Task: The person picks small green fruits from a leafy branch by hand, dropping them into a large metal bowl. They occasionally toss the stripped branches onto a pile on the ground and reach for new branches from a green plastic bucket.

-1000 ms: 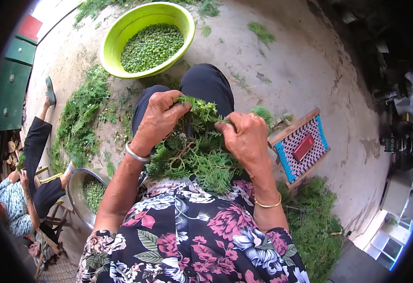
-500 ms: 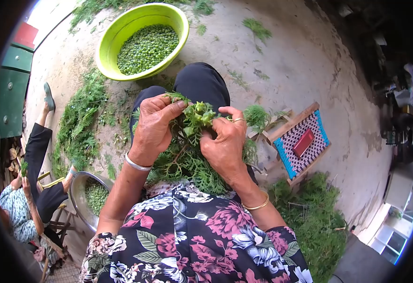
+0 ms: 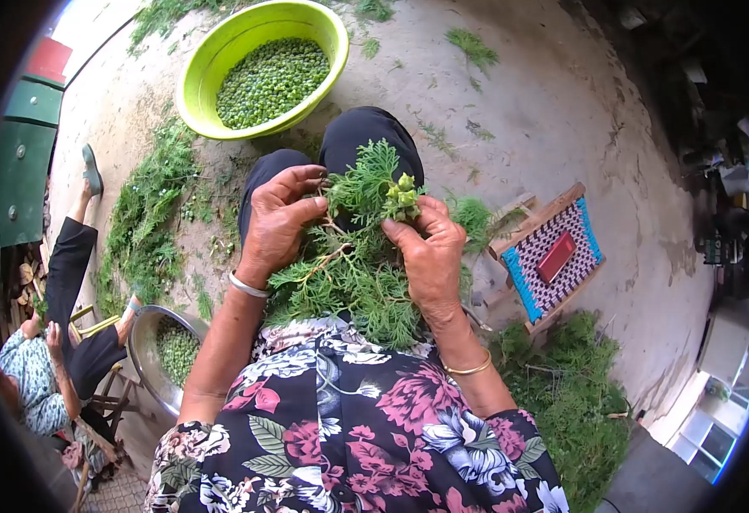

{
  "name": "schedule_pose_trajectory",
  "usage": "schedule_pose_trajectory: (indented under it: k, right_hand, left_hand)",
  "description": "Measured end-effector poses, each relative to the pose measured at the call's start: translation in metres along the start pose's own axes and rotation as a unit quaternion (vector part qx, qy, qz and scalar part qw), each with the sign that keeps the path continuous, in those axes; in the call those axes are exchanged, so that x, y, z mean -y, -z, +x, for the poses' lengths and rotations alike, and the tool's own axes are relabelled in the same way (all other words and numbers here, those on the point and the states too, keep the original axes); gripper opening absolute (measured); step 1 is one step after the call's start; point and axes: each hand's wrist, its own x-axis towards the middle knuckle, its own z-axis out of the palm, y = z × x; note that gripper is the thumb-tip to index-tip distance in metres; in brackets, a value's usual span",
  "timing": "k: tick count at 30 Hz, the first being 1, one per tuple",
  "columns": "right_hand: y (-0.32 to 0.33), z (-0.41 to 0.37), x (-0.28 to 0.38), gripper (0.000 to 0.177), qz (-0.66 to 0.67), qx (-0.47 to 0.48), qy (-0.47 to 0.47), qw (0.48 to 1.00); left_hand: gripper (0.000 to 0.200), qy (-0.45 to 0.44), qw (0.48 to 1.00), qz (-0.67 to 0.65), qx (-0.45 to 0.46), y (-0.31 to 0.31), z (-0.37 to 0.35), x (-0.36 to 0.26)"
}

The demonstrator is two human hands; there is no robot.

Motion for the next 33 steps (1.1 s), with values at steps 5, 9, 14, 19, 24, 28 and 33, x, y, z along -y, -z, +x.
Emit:
schedule_pose_trajectory:
  k: [5, 9, 14, 19, 24, 28, 33]
  right_hand:
    - [-0.006, 0.003, -0.004, 0.017, 0.019, -0.025, -0.055, 0.998]
    - [-0.007, 0.005, -0.007, 0.017, -0.010, -0.030, -0.035, 0.999]
    - [-0.007, 0.006, -0.008, 0.017, -0.012, -0.028, -0.023, 0.999]
    - [-0.007, 0.005, -0.003, 0.015, -0.060, -0.022, -0.014, 0.998]
    - [-0.006, 0.003, 0.001, 0.016, -0.147, -0.004, 0.055, 0.988]
    - [-0.012, -0.004, 0.010, 0.015, -0.164, -0.015, 0.040, 0.986]
    - [-0.010, -0.002, 0.003, 0.015, -0.201, -0.023, 0.092, 0.975]
  left_hand:
    - [0.040, -0.324, 0.786, 0.525, -0.046, -0.012, 0.004, -0.012]
    - [0.039, -0.412, 0.647, 0.641, 0.017, -0.013, 0.009, -0.020]
    - [0.025, -0.278, 0.786, 0.550, 0.049, -0.011, 0.016, -0.011]
    - [0.022, -0.253, 0.770, 0.581, 0.068, -0.014, 0.015, -0.014]
    - [0.023, -0.272, 0.735, 0.608, 0.128, -0.013, 0.009, -0.022]
    - [0.017, -0.221, 0.714, 0.654, 0.118, -0.014, 0.005, -0.021]
    - [0.017, -0.034, 0.986, 0.159, 0.025, -0.015, 0.001, -0.017]
